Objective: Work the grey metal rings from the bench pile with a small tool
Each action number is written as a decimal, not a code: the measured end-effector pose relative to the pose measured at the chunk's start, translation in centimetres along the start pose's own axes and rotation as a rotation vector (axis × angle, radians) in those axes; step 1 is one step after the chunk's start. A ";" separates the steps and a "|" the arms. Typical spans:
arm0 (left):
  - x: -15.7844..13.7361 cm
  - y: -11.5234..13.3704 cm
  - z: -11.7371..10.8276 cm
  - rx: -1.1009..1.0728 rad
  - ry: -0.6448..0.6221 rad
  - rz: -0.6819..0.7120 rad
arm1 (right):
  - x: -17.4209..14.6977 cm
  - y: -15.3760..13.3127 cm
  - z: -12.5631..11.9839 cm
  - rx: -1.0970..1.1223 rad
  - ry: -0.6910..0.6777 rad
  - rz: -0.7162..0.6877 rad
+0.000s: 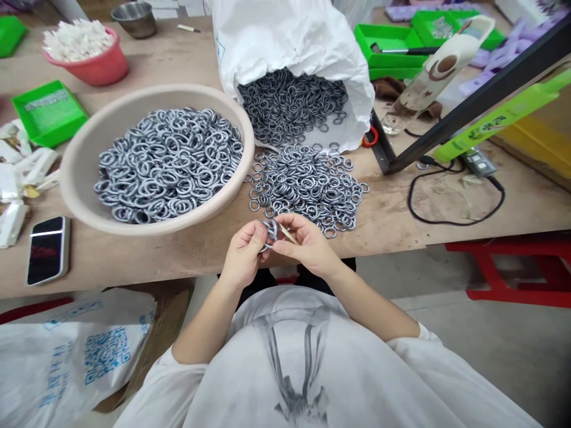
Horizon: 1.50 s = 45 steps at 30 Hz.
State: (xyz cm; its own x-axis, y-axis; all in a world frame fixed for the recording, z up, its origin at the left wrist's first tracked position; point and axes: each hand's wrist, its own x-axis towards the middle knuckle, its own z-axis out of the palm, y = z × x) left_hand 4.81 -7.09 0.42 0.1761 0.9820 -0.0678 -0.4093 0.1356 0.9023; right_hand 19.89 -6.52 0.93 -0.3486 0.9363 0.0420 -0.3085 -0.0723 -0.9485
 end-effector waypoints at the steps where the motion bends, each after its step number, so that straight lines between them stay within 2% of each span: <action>1: 0.0 0.1 0.0 0.013 -0.009 0.010 | 0.0 0.0 0.0 -0.009 0.001 -0.012; 7: 0.4 -0.7 0.4 0.019 0.048 0.035 | -0.1 0.3 0.6 -0.101 0.097 -0.125; 10: 0.1 -1.1 1.1 -0.008 0.090 -0.004 | -0.1 0.6 0.9 -0.130 0.165 -0.116; 14: -0.4 -1.0 1.9 -0.026 0.047 -0.035 | -0.1 0.9 0.9 -0.112 0.223 -0.090; 18: -0.2 -0.9 1.3 -0.019 0.131 0.014 | -0.5 0.8 0.5 -0.272 0.240 -0.208; 20: 0.0 -1.1 0.5 0.053 0.154 0.079 | -0.6 0.4 0.2 -0.375 0.264 -0.301; 23: 0.1 -1.2 -0.6 0.321 0.132 0.225 | -0.5 -0.3 -0.2 -0.431 0.312 -0.413; 26: 0.0 -1.1 -1.2 0.613 0.093 0.419 | 0.0 -0.7 -0.3 -0.486 0.253 -0.469; 30: 0.1 -0.4 -1.4 0.864 0.100 0.643 | 0.0 -0.4 -0.1 -0.567 0.176 -0.458; 33: 0.3 0.1 -1.4 0.952 0.107 0.728 | -0.2 0.1 0.0 -0.572 0.148 -0.446; 37: 0.3 0.0 -1.2 0.918 0.074 0.709 | 0.0 0.4 -0.3 -0.428 0.206 -0.355; 41: 0.1 -0.2 -1.1 0.939 0.064 0.721 | 0.2 0.4 -0.4 -0.349 0.144 -0.217; 45: 0.0 -0.3 -1.1 1.007 0.088 0.684 | 0.2 0.2 -0.4 -0.357 0.182 -0.188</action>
State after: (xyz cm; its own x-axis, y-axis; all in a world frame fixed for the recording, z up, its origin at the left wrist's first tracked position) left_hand 3.93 -6.98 -0.28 0.1188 0.8219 0.5571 0.4900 -0.5365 0.6871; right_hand 20.10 -6.22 0.67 -0.1446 0.9693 0.1990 -0.0156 0.1988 -0.9799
